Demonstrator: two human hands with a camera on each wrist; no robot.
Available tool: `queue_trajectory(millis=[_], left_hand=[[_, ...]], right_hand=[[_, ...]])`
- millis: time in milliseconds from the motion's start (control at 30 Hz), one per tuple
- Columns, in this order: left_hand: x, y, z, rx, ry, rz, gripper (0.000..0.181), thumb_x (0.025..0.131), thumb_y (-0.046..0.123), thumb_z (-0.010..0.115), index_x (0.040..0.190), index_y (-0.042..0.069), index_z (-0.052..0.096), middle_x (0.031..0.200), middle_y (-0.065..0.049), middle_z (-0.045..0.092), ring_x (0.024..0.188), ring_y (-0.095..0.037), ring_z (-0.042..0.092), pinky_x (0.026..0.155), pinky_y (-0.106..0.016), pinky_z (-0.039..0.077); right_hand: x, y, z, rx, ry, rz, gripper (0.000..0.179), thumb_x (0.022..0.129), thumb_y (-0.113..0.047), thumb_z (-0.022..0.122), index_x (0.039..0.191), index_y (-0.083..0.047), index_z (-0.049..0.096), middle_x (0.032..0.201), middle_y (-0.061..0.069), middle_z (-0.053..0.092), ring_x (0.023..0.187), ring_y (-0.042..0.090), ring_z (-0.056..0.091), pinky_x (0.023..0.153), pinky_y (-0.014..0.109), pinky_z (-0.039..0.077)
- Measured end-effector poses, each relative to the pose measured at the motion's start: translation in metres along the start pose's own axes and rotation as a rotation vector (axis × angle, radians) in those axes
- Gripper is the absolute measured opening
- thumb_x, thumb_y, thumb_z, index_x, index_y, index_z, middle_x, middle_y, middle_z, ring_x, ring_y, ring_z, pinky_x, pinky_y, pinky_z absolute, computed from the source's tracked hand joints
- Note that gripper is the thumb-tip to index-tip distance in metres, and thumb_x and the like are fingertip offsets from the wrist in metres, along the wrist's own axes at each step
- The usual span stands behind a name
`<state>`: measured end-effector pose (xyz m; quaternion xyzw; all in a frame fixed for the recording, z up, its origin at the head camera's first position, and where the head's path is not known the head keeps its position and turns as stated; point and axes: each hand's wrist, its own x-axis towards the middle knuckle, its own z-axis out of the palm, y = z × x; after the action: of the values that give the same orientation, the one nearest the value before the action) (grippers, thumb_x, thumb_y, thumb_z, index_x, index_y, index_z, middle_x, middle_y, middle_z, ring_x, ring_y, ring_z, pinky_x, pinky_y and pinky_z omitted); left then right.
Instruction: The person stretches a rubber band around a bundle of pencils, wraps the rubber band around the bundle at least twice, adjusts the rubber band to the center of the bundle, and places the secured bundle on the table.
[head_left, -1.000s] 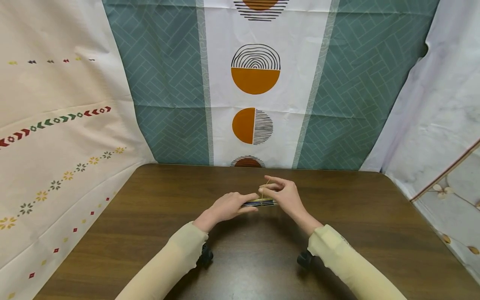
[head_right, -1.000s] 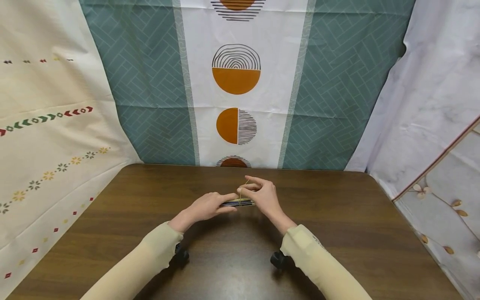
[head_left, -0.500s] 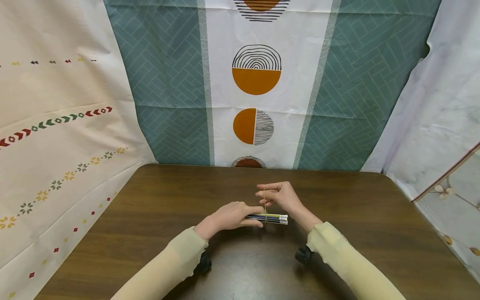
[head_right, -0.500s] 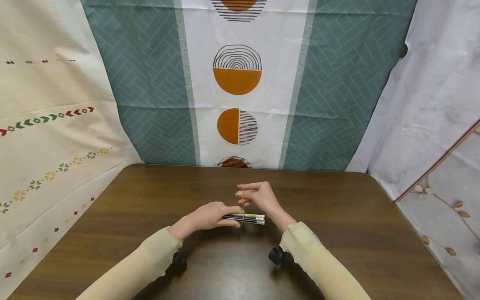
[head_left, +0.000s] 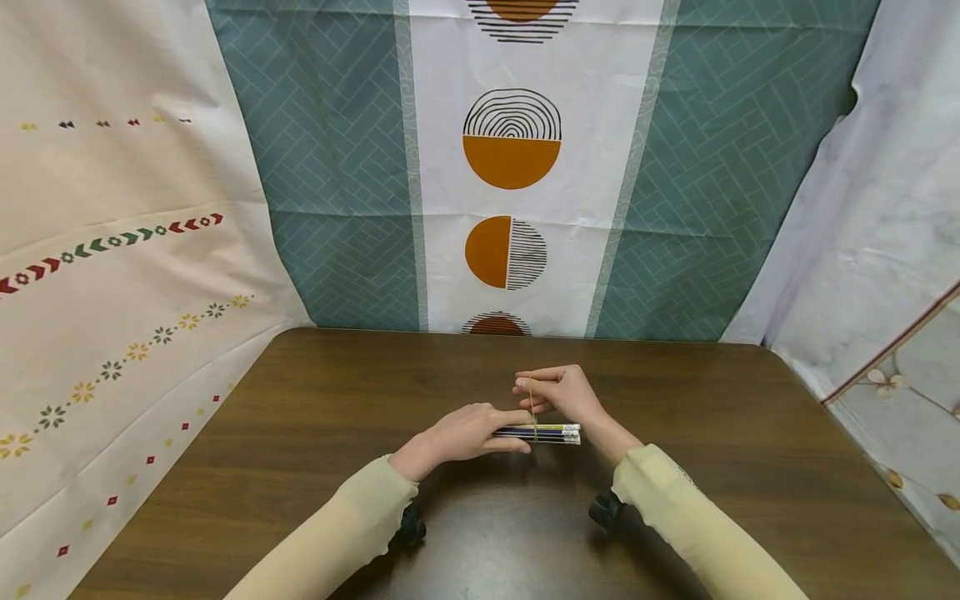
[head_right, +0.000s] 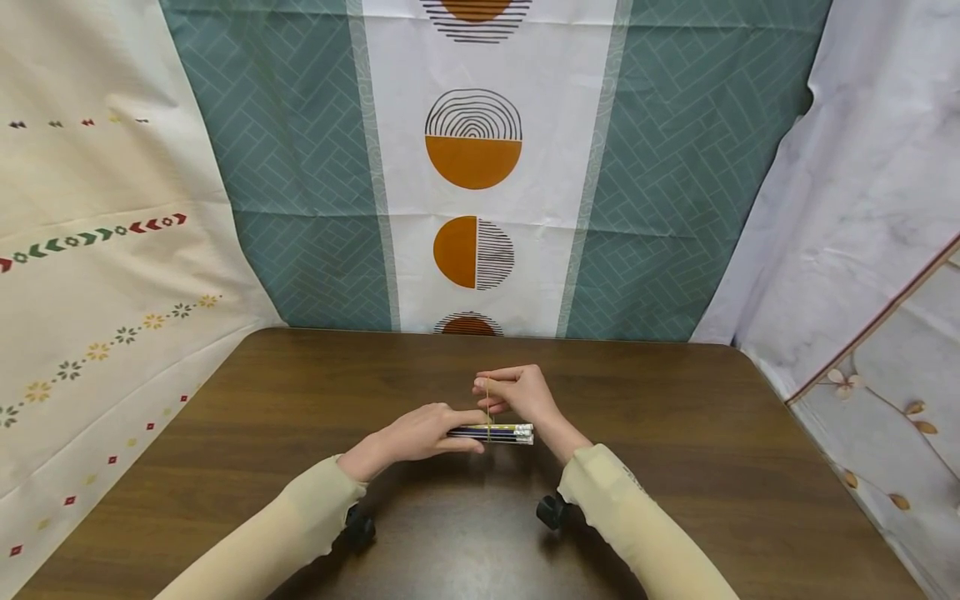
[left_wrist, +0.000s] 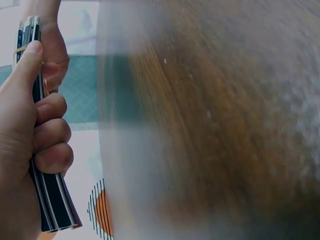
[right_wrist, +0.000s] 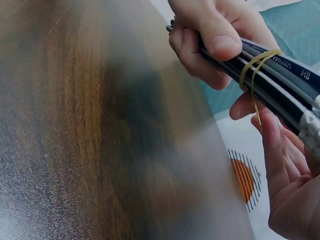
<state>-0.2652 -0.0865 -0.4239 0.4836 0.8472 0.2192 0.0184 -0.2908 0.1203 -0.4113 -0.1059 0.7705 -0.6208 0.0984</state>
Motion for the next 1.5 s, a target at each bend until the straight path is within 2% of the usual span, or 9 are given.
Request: queue_trajectory(millis=[200, 367, 500, 733, 900, 1033, 1200, 1400, 1500], left_hand=[[0.000, 0.003, -0.002, -0.031, 0.017, -0.007, 0.029, 0.097, 0.038, 0.060, 0.121, 0.022, 0.061, 0.082, 0.010, 0.064, 0.060, 0.002, 0.045, 0.059, -0.012, 0.037], [0.000, 0.004, -0.005, -0.149, 0.054, -0.060, 0.038, 0.098, 0.035, 0.060, 0.132, 0.020, 0.058, 0.095, 0.005, 0.070, 0.068, -0.001, 0.052, 0.065, -0.016, 0.042], [0.002, 0.002, -0.004, -0.313, 0.144, -0.125, 0.039, 0.098, 0.034, 0.060, 0.134, 0.020, 0.057, 0.097, 0.001, 0.068, 0.076, -0.005, 0.054, 0.070, -0.020, 0.045], [0.006, -0.003, 0.001, -0.742, 0.323, -0.241, 0.028, 0.104, 0.028, 0.051, 0.122, 0.008, 0.054, 0.068, -0.004, 0.045, 0.049, -0.010, 0.038, 0.044, -0.025, 0.035], [0.011, -0.007, 0.004, -0.919, 0.389, -0.317, 0.038, 0.106, 0.035, 0.044, 0.128, 0.004, 0.050, 0.060, 0.002, 0.037, 0.041, -0.009, 0.029, 0.039, -0.024, 0.027], [0.015, -0.009, 0.003, -0.975, 0.386, -0.364, 0.047, 0.105, 0.041, 0.043, 0.130, 0.002, 0.047, 0.059, 0.005, 0.034, 0.041, -0.007, 0.027, 0.039, -0.023, 0.025], [0.016, -0.013, 0.000, -0.954, 0.338, -0.395, 0.046, 0.105, 0.042, 0.044, 0.129, 0.004, 0.049, 0.058, 0.005, 0.034, 0.041, -0.007, 0.026, 0.039, -0.023, 0.025], [0.015, -0.017, -0.002, -0.933, 0.269, -0.406, 0.045, 0.104, 0.040, 0.045, 0.127, 0.002, 0.047, 0.058, 0.005, 0.033, 0.042, -0.008, 0.026, 0.039, -0.023, 0.026], [0.014, -0.019, -0.002, -0.916, 0.244, -0.411, 0.044, 0.105, 0.039, 0.045, 0.128, 0.001, 0.047, 0.058, 0.004, 0.033, 0.042, -0.008, 0.026, 0.039, -0.023, 0.025]], right_hand=[[-0.002, 0.001, 0.001, 0.000, 0.038, 0.027, 0.046, 0.093, -0.028, 0.069, 0.124, 0.006, 0.065, 0.103, 0.016, 0.076, 0.071, 0.010, 0.074, 0.067, 0.028, 0.059], [-0.004, 0.000, 0.003, 0.065, 0.087, 0.071, 0.050, 0.094, -0.035, 0.068, 0.123, 0.006, 0.066, 0.098, 0.011, 0.078, 0.072, 0.008, 0.073, 0.067, 0.025, 0.058], [-0.004, 0.000, 0.005, 0.212, 0.101, 0.110, 0.058, 0.097, -0.041, 0.062, 0.127, 0.008, 0.062, 0.111, 0.012, 0.075, 0.086, 0.008, 0.074, 0.076, 0.022, 0.057], [0.001, 0.002, 0.005, 0.486, 0.202, 0.122, 0.071, 0.095, -0.051, 0.060, 0.136, 0.007, 0.053, 0.111, 0.007, 0.074, 0.088, 0.007, 0.073, 0.081, 0.025, 0.057], [-0.002, -0.002, 0.008, 0.408, 0.237, 0.012, 0.060, 0.096, -0.048, 0.060, 0.138, -0.005, 0.055, 0.128, 0.012, 0.068, 0.101, 0.014, 0.072, 0.082, 0.036, 0.059], [-0.004, -0.004, 0.007, 0.327, 0.220, -0.103, 0.050, 0.097, -0.031, 0.064, 0.142, -0.012, 0.051, 0.138, 0.015, 0.058, 0.112, 0.017, 0.066, 0.081, 0.043, 0.059], [-0.005, -0.005, 0.001, 0.159, 0.200, -0.229, 0.059, 0.091, -0.017, 0.072, 0.145, -0.019, 0.047, 0.139, 0.010, 0.055, 0.117, 0.021, 0.061, 0.082, 0.044, 0.059], [-0.006, -0.004, -0.004, -0.012, 0.228, -0.324, 0.063, 0.085, -0.016, 0.078, 0.142, -0.021, 0.051, 0.136, 0.010, 0.059, 0.119, 0.034, 0.061, 0.076, 0.030, 0.058], [-0.008, -0.005, -0.004, -0.066, 0.241, -0.335, 0.061, 0.084, -0.016, 0.079, 0.139, -0.022, 0.054, 0.134, 0.007, 0.061, 0.115, 0.029, 0.064, 0.084, 0.038, 0.057]])
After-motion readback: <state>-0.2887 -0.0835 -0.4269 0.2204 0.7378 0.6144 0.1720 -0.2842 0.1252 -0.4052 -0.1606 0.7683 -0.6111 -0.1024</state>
